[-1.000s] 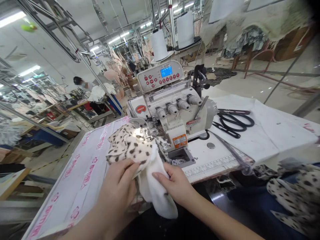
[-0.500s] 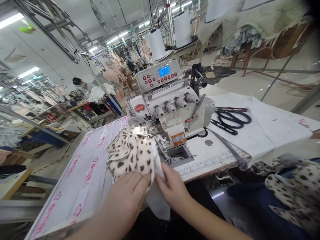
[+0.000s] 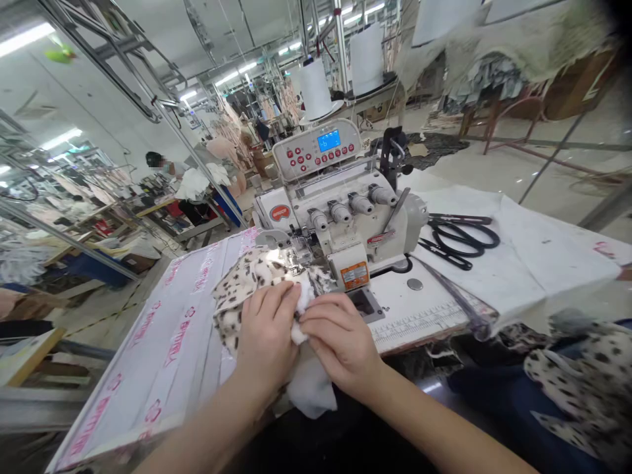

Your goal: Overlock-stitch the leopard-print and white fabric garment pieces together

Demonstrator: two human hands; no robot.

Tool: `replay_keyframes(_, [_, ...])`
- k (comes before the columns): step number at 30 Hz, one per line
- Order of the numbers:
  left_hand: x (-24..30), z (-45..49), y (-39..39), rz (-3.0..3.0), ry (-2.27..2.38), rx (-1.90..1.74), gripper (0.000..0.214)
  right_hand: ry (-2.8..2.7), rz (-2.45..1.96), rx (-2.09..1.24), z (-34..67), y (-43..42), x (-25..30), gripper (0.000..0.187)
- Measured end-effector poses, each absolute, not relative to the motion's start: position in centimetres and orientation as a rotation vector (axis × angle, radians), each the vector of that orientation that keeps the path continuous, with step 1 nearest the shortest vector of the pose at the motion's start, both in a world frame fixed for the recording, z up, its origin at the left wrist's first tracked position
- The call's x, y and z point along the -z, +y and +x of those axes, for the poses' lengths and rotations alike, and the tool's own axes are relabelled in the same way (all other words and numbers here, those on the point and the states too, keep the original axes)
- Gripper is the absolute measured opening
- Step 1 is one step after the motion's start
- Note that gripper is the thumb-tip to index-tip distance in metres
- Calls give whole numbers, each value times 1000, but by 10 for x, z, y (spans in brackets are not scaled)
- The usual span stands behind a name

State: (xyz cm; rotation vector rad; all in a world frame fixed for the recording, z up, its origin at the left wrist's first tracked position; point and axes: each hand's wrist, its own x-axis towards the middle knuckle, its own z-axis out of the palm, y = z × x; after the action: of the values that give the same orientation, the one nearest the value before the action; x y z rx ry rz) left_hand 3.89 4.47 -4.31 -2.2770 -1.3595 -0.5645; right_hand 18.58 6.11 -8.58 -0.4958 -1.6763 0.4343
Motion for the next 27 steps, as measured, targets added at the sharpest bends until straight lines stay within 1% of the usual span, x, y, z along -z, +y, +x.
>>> replay_keyframes(2, [41, 36, 50, -2299, -1342, 571, 41, -1549, -650, -613, 185, 63, 95, 17])
replay_keyframes(4, [37, 35, 50, -2345, -1318, 603, 38, -1457, -788, -946, 184, 66, 106, 31])
replay_keyframes(5, [36, 35, 49, -2364, -1300, 630, 35, -1439, -806, -1129, 182, 67, 111, 34])
replay_keyframes(6, [35, 35, 49, -2377, -1284, 659, 33, -1436, -796, -1291, 181, 67, 115, 31])
replay_keyframes(8, [35, 38, 47, -2401, -1254, 709, 30, -1446, -738, -1484, 178, 66, 119, 15])
replay_keyframes(9, [37, 39, 47, -2408, -1244, 727, 29, -1447, -722, -1512, 177, 64, 119, 12])
replay_keyframes(17, [40, 43, 47, -2394, -1337, 820, 29, -1532, -763, -1419, 178, 59, 116, 16])
replay_keyframes(22, [45, 43, 45, -2402, -1295, 773, 32, -1572, -810, -1379, 180, 53, 115, 15])
replay_keyframes(27, [53, 42, 43, -2378, -1327, 717, 38, -1673, -917, -1304, 183, 45, 112, 20])
